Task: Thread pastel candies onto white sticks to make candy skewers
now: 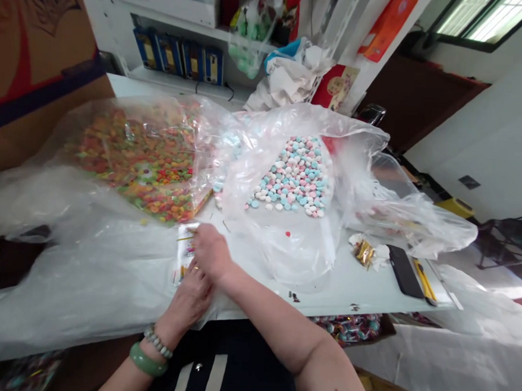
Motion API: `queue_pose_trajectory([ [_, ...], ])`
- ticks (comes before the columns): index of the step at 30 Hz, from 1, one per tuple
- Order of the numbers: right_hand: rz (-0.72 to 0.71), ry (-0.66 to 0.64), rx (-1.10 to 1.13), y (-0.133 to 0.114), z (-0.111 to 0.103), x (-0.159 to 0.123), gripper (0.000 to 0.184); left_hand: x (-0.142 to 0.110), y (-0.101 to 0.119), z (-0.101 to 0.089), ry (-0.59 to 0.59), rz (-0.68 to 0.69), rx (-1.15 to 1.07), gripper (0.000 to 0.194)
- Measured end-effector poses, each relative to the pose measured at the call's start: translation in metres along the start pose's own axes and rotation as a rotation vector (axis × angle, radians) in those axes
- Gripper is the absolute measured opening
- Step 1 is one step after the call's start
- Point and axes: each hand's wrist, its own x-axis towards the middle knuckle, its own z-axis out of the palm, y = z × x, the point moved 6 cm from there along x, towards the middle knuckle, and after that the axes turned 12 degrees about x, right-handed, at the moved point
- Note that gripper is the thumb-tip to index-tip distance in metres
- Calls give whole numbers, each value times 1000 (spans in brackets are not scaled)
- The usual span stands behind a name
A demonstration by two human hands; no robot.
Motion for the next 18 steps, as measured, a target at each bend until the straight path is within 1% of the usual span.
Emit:
queue_pose_trajectory([
  [2, -71, -105, -50, -28, 24, 4, 21, -4, -5, 6, 37, -23, -20, 47],
  [4, -126, -186, -121, -47, 39, 6, 22, -5, -6, 9, 55, -35, -18, 49],
  [5, -146, -190, -143, -51, 40, 7, 24, -4, -6, 8, 55, -37, -13, 49],
  [7, -161, -145, -134, -50, 32, 9, 25, 0, -4, 3, 50, -43, -8, 47],
  [9, -91, -78, -71, -33, 16, 14, 23, 5, 0, -4, 31, -16, -7, 44],
  [12, 135, -16, -1, 13, -7, 20, 25, 9, 5, -11, 7, 16, 13, 38],
  [14, 244, 21, -11, 43, -19, 22, 27, 8, 6, -12, -2, 15, 33, 36],
  [16, 286, 49, -34, 62, -26, 24, 25, 8, 6, -12, -8, 15, 45, 35],
  [18, 309, 58, -76, 74, -29, 24, 21, 7, 6, -11, -12, 12, 51, 34],
])
